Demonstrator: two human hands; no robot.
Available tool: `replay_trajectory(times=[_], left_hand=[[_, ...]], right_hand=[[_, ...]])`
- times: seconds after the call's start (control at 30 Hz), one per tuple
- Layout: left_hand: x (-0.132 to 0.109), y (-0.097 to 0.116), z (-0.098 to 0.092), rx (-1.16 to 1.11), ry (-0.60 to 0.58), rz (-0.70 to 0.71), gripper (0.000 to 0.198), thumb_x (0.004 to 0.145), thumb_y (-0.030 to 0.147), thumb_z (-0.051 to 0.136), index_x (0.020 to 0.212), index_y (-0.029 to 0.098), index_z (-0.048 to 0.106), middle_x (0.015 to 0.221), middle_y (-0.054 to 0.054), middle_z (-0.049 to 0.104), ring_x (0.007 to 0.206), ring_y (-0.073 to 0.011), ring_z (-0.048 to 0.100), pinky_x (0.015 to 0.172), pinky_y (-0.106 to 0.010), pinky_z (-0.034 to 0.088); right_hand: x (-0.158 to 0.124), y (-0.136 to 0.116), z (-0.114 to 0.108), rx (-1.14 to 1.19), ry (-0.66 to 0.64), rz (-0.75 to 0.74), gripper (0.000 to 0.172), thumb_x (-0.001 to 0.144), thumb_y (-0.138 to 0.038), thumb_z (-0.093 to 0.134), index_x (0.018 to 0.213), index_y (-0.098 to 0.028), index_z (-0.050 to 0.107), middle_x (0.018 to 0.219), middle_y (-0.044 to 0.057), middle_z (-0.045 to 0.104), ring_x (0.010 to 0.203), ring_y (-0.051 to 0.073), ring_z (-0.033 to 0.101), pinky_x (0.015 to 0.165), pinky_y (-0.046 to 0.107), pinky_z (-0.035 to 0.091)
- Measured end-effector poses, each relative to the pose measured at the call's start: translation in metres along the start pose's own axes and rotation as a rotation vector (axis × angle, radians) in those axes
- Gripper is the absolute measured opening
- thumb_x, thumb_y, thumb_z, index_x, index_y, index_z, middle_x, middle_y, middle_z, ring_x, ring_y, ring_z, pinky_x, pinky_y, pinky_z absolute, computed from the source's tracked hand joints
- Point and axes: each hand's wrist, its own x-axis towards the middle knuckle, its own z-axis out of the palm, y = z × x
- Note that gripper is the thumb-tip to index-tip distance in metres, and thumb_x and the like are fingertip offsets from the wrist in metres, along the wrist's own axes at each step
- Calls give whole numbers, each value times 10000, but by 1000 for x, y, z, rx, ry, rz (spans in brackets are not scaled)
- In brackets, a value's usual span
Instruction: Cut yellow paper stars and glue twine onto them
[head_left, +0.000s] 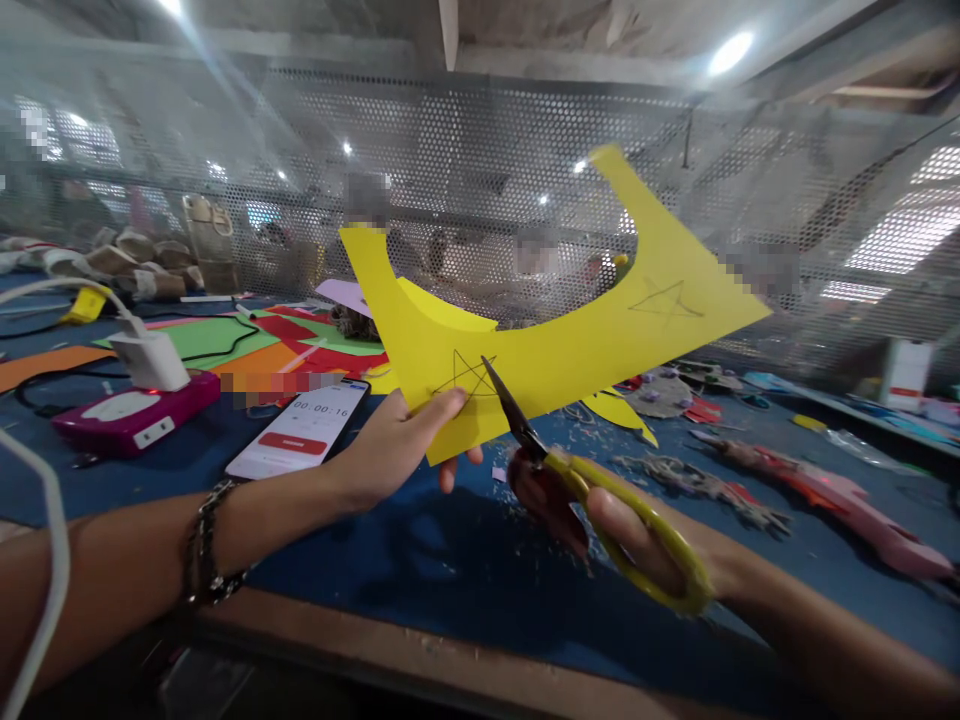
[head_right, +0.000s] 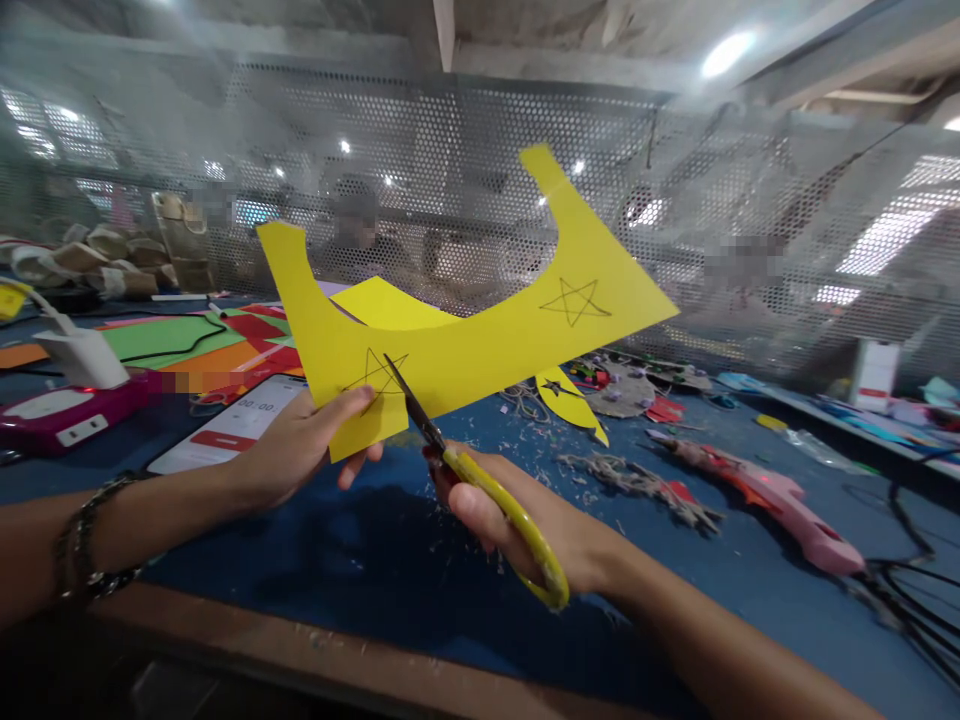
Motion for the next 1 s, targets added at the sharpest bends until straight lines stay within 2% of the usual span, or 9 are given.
replay_trajectory(times=[0.07, 0.4, 0.53, 0.63, 0.83, 1.0], left_hand=[[0, 2, 0, 30, 0, -19, 201, 845, 275, 392, 750, 135, 500, 520, 50, 568, 303, -30, 461, 326, -130, 363], [0, 5, 0, 107, -34, -25, 208, 842, 274, 381, 741, 136, 498, 512, 47, 557, 304, -28, 446, 312, -120, 353], [-3, 5, -1, 115, -67, -18, 217, 851, 273, 367, 755, 133, 503, 511, 48, 555, 314, -23, 441, 329, -115, 366], [-4, 5, 0, 111, -66, -22, 209, 852, 269, 367, 754, 138, 498, 510, 49, 556, 318, -25, 442, 334, -117, 368], [-4, 6, 1, 115, -34, -53, 215, 837, 258, 377, 707, 136, 497, 487, 44, 548, 307, -34, 436, 323, -132, 360], [-3, 4, 0, 107, -38, -48, 217, 843, 260, 370, 720, 140, 503, 486, 50, 554, 301, -27, 415, 302, -119, 332]], right_hand=[[0, 0, 0, -29, 11, -17, 488, 785, -641, 207, 745, -190, 389, 677, 16, 413, 577, 123, 396, 548, 279, 388], [0, 4, 4, 58, -11, -25, 495, 771, -664, 188, 703, -195, 331, 614, -2, 393, 511, 104, 368, 467, 267, 350], [-1, 6, 6, 81, 26, -21, 499, 778, -658, 177, 687, -194, 337, 598, -9, 382, 492, 97, 362, 444, 250, 332], [0, 3, 4, 19, 38, -37, 492, 784, -646, 187, 680, -192, 345, 597, -7, 381, 509, 103, 355, 476, 261, 338], [3, -2, -5, -95, -27, -105, 476, 800, -617, 199, 691, -188, 376, 616, 13, 399, 539, 120, 376, 507, 294, 365], [1, 0, -5, -99, 13, -96, 488, 787, -632, 230, 694, -184, 398, 619, 16, 428, 535, 116, 386, 487, 278, 357]])
